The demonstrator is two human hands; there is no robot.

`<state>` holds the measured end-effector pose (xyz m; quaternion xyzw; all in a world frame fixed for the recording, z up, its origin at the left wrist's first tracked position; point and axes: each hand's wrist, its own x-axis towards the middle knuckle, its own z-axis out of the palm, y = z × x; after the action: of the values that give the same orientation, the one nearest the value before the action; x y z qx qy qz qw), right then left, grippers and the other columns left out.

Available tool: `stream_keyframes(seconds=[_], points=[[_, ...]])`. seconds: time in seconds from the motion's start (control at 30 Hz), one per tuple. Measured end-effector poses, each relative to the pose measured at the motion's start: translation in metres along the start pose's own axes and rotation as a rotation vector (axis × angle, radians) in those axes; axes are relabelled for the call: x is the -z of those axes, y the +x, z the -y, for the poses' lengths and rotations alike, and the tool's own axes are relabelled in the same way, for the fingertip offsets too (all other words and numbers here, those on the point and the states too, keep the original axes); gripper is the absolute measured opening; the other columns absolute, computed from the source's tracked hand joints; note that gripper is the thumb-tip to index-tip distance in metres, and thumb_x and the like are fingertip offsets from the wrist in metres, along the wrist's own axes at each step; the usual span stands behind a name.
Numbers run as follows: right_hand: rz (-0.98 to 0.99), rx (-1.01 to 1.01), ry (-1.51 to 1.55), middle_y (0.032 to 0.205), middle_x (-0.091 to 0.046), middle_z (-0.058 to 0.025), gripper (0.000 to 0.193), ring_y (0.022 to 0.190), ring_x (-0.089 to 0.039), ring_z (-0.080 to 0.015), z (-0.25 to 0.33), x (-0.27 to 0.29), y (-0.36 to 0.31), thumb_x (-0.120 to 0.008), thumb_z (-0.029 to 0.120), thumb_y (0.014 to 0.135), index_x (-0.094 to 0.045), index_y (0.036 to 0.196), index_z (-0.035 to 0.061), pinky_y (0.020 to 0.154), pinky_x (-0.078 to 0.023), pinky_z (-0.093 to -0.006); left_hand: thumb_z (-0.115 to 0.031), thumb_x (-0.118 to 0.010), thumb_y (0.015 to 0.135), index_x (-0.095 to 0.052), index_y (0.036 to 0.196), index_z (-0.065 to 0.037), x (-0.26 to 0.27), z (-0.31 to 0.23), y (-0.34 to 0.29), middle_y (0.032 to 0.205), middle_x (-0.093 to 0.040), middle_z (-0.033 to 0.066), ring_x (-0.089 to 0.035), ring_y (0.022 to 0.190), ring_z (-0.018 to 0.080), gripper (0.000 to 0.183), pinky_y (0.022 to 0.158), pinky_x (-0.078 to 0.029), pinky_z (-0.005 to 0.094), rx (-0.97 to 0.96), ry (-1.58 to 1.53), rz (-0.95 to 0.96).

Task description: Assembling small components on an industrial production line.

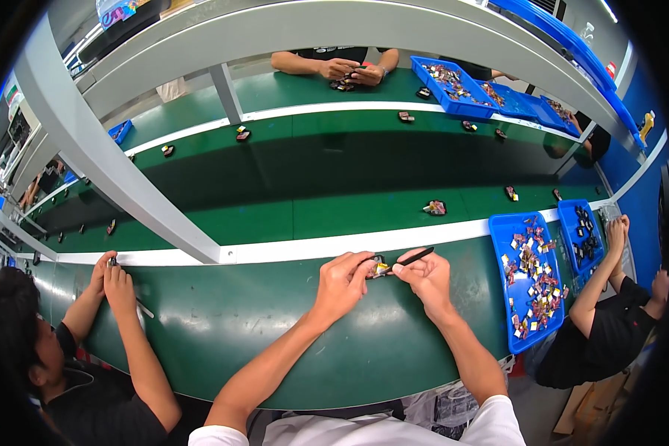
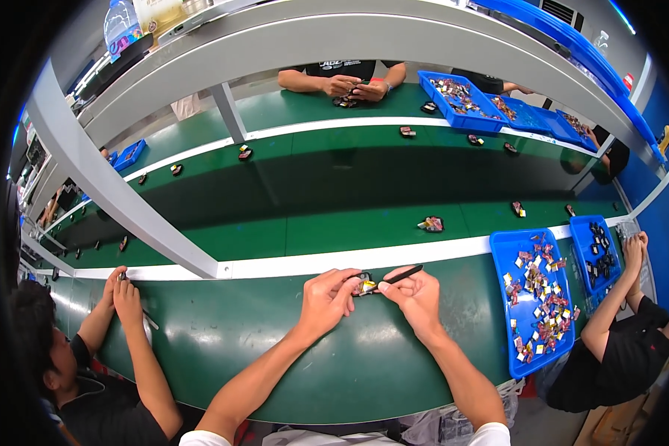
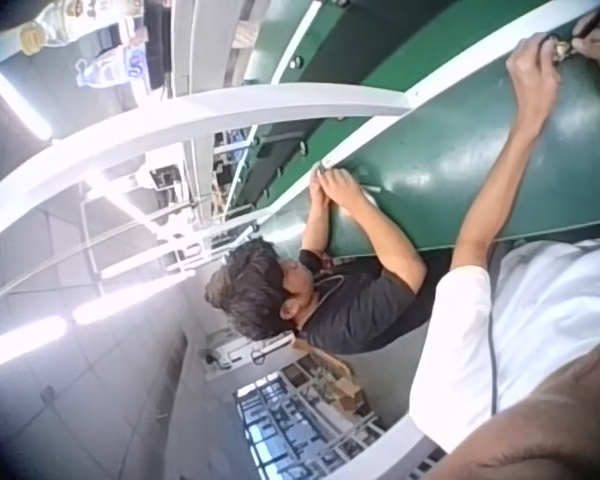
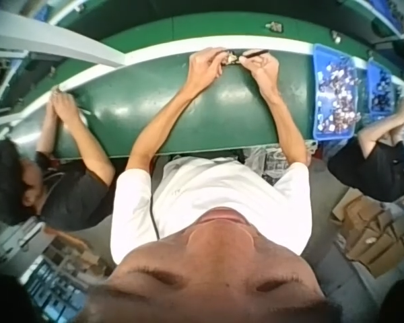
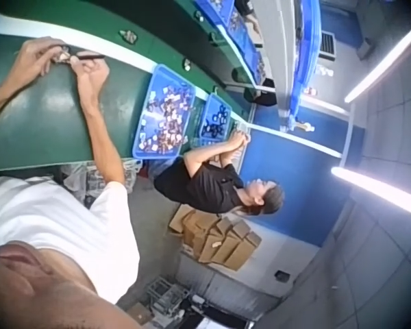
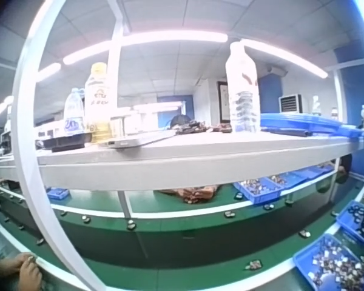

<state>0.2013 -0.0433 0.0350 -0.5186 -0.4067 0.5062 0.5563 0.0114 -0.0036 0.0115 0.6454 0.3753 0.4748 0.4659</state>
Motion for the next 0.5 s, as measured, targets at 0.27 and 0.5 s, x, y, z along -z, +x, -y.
stream_keyframes(seconds=[0.27, 0.5], points=[[0.032, 0.058, 0.019, 0.090, -0.072, -0.0134, 0.016, 0.087, -0.074, -0.0186, -0.005, 0.000, 0.002, -0.071, -0.010, 0.088, -0.062, 0.101, -0.0066, 0.077, -0.059, -0.0264, -0.006, -0.065, 0.099, -0.072, 0.112, 0.007, 0.001, 0.000, 0.003, 0.082, -0.068, 0.0100, -0.064, 0.057, 0.0120, 0.020, 0.046, -0.050, 0.0252, 0.049, -0.024, 0.023], [0.011, 0.114, 0.020, 0.089, -0.072, -0.0113, 0.016, 0.078, -0.069, -0.0106, -0.010, -0.001, -0.001, -0.072, -0.010, 0.088, -0.063, 0.101, -0.0055, 0.067, -0.054, -0.0206, -0.011, -0.064, 0.102, -0.071, 0.116, 0.007, 0.006, 0.008, 0.006, 0.081, -0.068, 0.0081, -0.063, 0.057, 0.0115, 0.024, 0.046, -0.050, 0.0244, 0.220, -0.255, 0.103]])
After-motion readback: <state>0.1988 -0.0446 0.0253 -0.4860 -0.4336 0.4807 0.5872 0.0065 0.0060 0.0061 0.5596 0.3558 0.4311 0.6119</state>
